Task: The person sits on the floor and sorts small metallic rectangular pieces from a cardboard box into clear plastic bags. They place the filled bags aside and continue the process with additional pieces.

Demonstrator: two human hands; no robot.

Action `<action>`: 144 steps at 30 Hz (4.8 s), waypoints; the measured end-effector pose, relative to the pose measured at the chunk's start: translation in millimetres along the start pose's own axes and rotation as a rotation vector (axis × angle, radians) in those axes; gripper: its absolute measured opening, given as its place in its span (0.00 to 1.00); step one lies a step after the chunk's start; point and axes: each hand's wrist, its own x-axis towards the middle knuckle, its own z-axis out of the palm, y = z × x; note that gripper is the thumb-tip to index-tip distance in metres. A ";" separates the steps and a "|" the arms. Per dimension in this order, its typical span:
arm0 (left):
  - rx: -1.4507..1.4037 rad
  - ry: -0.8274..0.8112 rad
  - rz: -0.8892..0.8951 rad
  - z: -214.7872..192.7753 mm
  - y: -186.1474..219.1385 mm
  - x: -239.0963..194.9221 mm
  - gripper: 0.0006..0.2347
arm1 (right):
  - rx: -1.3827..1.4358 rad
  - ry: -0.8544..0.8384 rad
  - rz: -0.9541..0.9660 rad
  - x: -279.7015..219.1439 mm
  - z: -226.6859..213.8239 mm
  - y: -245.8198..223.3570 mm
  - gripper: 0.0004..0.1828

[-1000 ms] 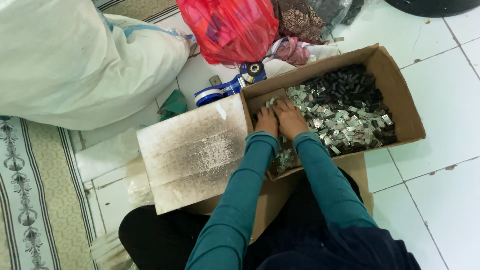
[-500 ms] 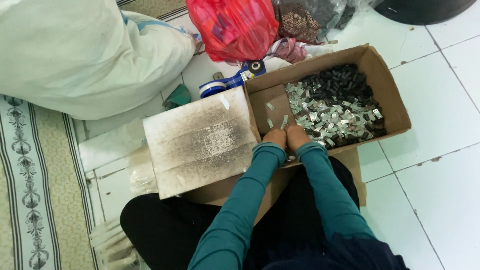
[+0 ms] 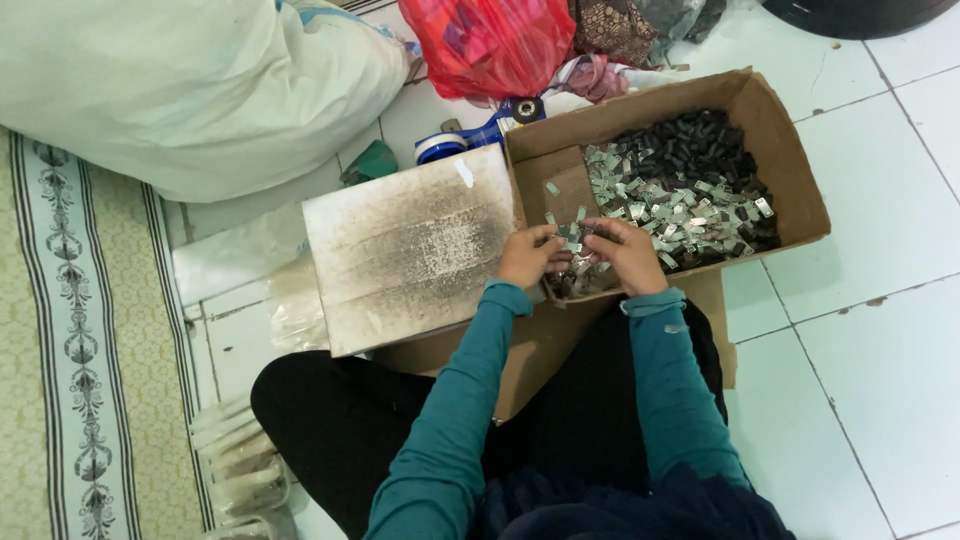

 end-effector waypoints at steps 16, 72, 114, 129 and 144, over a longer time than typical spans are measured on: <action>-0.274 0.080 0.033 -6.1 -26.6 8.1 0.17 | -0.238 0.115 -0.253 -28.7 28.6 -27.7 0.09; -0.352 0.200 0.082 4.3 -28.5 -21.2 0.19 | -0.187 0.087 -0.305 -36.6 44.9 -26.7 0.06; 1.154 0.022 0.042 39.0 -152.8 178.1 0.13 | -1.165 -0.115 -0.031 70.6 -40.9 76.2 0.18; 1.570 0.149 0.158 56.3 -209.2 160.4 0.10 | -1.365 -0.391 0.221 63.0 -14.3 78.9 0.18; 1.549 0.109 0.220 55.5 -173.2 130.2 0.10 | -1.291 -0.355 -0.179 77.4 14.9 19.4 0.14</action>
